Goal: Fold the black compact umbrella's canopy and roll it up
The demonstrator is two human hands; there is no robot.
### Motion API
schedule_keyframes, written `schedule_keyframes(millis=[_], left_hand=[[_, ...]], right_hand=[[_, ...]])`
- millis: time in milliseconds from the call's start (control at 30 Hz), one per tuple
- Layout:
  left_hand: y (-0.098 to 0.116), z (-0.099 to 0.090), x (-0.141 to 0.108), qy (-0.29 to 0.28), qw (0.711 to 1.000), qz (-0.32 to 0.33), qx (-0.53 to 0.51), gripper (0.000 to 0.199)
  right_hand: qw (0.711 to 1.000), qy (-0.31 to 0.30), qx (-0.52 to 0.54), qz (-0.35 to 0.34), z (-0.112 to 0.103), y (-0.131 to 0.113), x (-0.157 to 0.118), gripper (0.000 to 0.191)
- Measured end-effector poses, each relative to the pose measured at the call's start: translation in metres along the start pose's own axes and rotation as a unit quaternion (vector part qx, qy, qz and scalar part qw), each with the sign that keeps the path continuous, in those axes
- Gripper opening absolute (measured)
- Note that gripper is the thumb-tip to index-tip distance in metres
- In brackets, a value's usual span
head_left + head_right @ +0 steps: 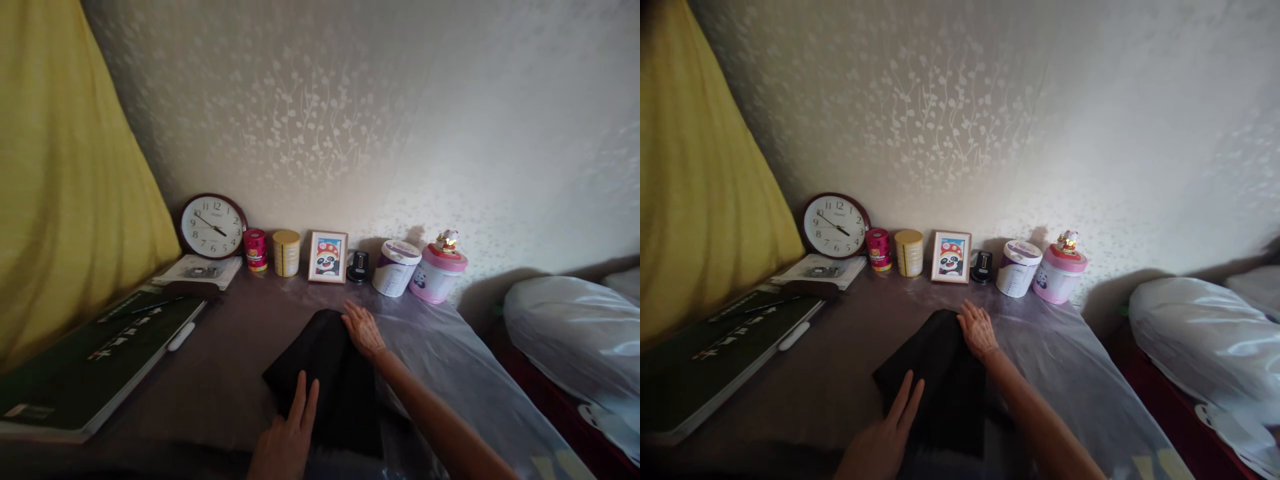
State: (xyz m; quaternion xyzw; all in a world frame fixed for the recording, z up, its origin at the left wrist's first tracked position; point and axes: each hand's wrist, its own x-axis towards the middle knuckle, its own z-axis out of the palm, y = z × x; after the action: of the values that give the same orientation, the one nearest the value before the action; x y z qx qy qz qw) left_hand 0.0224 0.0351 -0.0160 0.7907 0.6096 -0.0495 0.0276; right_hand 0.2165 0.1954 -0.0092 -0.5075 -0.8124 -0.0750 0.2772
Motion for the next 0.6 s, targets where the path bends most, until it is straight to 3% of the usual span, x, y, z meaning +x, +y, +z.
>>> schedule_keyframes(millis=[100, 200, 300, 467, 600], left_hand=[[-0.002, 0.000, 0.000, -0.012, 1.000, 0.013, -0.019, 0.079], [-0.002, 0.002, 0.000, -0.004, 1.000, 0.012, -0.028, 0.075], [0.000, 0.007, 0.000, 0.005, 1.000, -0.004, -0.016, 0.072], [0.001, 0.010, 0.002, 0.000, 0.999, -0.015, -0.029, 0.075], [-0.002, 0.003, 0.002, -0.045, 0.997, -0.016, -0.053, 0.077]], right_hand=[[0.995, 0.007, 0.055, -0.079, -0.013, -0.023, -0.009, 0.029], [0.966, -0.086, 0.117, -0.213, -0.024, -0.059, -0.026, 0.027], [0.952, -0.134, 0.125, -0.245, -0.021, -0.074, -0.027, 0.026], [0.968, -0.124, 0.091, -0.197, 0.004, -0.044, 0.003, 0.028], [0.979, -0.110, 0.071, -0.160, 0.021, -0.019, 0.023, 0.029]])
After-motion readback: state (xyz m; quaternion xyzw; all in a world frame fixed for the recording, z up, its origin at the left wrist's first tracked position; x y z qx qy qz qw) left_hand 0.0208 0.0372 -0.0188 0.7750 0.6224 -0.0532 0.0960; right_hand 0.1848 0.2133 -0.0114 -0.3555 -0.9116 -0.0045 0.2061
